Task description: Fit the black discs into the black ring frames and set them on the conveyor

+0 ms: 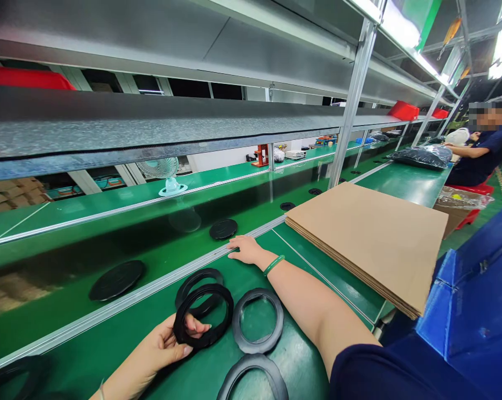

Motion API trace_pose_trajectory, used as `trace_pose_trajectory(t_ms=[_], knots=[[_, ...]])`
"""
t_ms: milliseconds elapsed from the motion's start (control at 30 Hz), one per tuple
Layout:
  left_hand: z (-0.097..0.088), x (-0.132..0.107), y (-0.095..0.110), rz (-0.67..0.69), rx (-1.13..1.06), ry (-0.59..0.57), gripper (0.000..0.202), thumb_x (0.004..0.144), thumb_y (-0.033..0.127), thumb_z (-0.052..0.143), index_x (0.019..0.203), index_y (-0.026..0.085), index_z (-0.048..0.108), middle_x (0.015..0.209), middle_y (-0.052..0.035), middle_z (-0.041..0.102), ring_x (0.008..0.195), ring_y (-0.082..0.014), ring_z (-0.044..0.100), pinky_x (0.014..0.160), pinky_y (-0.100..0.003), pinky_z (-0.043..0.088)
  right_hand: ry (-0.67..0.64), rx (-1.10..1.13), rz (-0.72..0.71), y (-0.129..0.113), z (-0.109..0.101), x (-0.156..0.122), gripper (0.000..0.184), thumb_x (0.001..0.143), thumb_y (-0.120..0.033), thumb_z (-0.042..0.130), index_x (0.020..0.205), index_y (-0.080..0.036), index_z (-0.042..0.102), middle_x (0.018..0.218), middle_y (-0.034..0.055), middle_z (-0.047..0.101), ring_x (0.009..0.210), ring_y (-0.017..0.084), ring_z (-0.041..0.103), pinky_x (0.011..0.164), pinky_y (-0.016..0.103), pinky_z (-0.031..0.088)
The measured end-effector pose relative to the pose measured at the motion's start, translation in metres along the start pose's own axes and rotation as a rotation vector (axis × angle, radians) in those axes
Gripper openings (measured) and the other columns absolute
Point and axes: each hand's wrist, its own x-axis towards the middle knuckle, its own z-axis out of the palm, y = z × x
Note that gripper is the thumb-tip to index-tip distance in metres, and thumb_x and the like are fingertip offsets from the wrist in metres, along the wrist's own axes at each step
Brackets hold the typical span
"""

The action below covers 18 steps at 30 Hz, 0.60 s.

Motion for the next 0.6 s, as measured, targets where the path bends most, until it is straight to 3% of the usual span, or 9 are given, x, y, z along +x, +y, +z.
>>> trace_pose_trajectory(t_ms=[333,600], knots=[[0.0051,0.0014,0.0047,-0.002,-0.008,0.038,0.042,0.068,0.041,0.088,0.089,0.018,0.061,0.107,-0.0115,0.067,0.116,-0.0348,0.057,0.106,-0.049,0.041,-0.005,0.005,0.005,-0.0005,-0.0003,0.0007,0.031,0.084,-0.027,0.081,0.114,-0.025,0.073,0.128,0.0044,0.061,0.128,0.026,0.049,0.113,0.042,0.037],[0.0096,-0.0002,0.0071,-0.002,-0.017,0.061,0.042,0.068,0.04,0.088,0.092,0.017,0.062,0.108,-0.0131,0.067,0.116,-0.0355,0.058,0.105,-0.05,0.042,-0.003,0.009,-0.001,-0.0012,-0.0011,-0.0002,0.03,0.084,-0.027,0.081,0.113,-0.025,0.073,0.128,0.0045,0.061,0.129,0.026,0.049,0.113,0.041,0.037]])
